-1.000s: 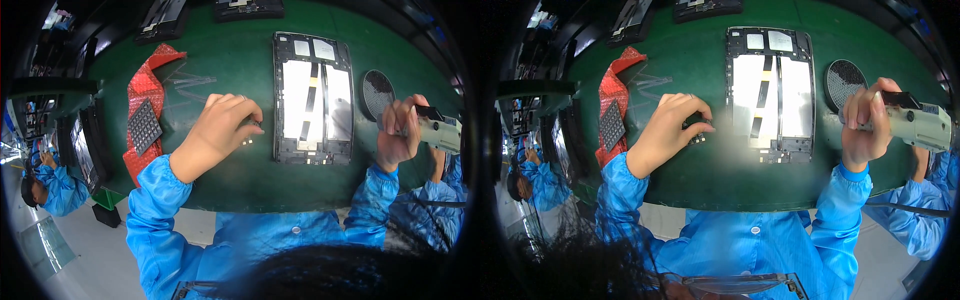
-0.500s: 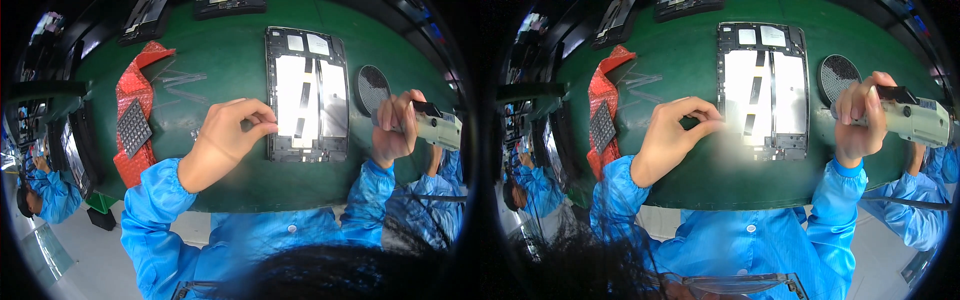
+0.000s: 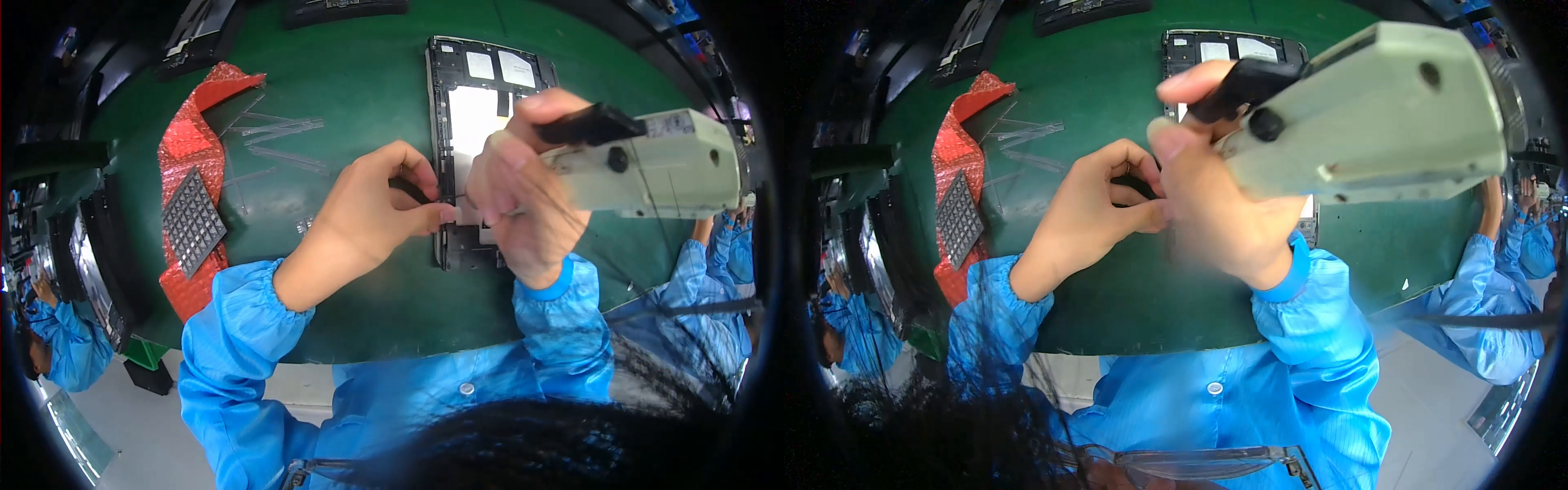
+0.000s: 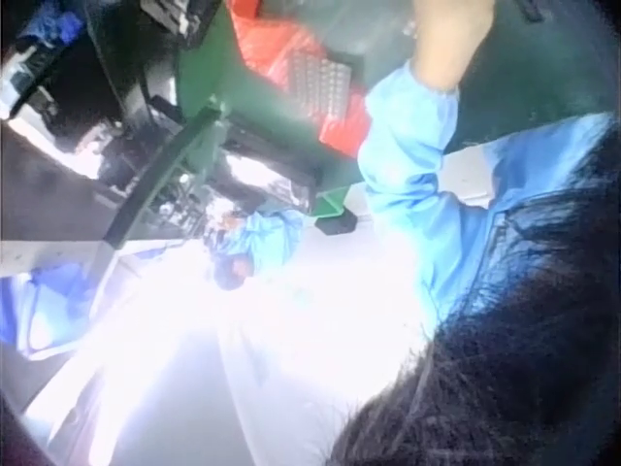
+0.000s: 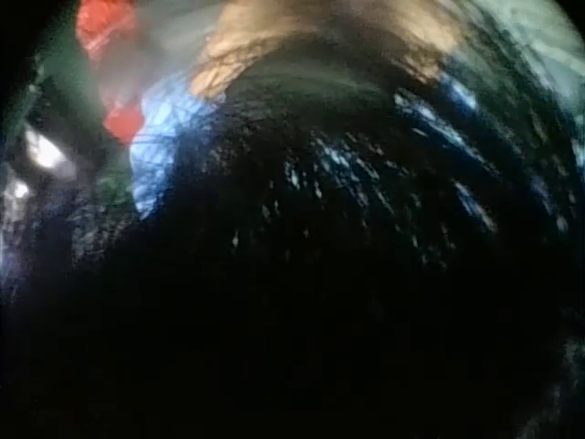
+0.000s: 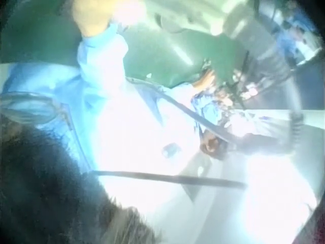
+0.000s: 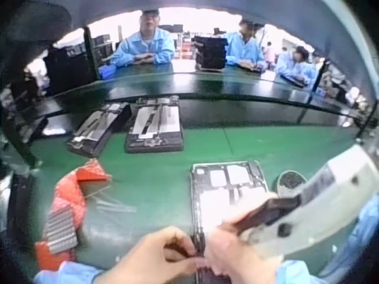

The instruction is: The person assembles electronic tablets by applying adhesive strips and circuit components, then securing them with an electric screwdriver.

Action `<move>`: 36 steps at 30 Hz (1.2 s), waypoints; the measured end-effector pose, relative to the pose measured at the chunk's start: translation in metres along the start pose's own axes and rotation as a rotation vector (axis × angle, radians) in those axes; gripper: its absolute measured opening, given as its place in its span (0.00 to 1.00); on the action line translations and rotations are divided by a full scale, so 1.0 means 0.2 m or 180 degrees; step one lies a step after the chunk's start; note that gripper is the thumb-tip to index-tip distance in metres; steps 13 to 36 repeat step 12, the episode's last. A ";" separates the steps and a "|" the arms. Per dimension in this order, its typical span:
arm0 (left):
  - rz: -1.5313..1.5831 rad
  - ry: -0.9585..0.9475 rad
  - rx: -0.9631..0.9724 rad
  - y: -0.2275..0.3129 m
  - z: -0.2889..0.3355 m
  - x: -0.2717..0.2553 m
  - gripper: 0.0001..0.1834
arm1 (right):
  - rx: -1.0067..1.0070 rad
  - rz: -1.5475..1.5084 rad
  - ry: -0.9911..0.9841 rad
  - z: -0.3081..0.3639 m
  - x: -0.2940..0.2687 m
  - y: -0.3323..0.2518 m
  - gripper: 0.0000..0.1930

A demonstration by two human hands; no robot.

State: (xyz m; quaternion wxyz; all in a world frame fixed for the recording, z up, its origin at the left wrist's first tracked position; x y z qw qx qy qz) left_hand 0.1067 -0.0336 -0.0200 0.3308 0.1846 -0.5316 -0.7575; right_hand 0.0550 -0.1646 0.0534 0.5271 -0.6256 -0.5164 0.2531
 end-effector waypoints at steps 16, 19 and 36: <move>-0.0424 -0.0154 0.0149 -0.01 -0.01 -0.03 0.19 | 0.0003 0.0189 -0.0503 0.01 0.03 0.09 0.17; -0.0424 -0.0154 0.0149 -0.01 -0.01 -0.03 0.19 | 0.0003 0.0189 -0.0503 0.01 0.03 0.09 0.17; -0.0424 -0.0154 0.0149 -0.01 -0.01 -0.03 0.19 | 0.0003 0.0189 -0.0503 0.01 0.03 0.09 0.17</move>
Point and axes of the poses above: each hand's wrist, its own z-axis away from the middle knuckle, its own x-axis out of the palm, y = z × x, the point moved 6 cm from there along -z, towards the middle knuckle, and after that the axes turned 1 degree about y, right-handed, at the moved point
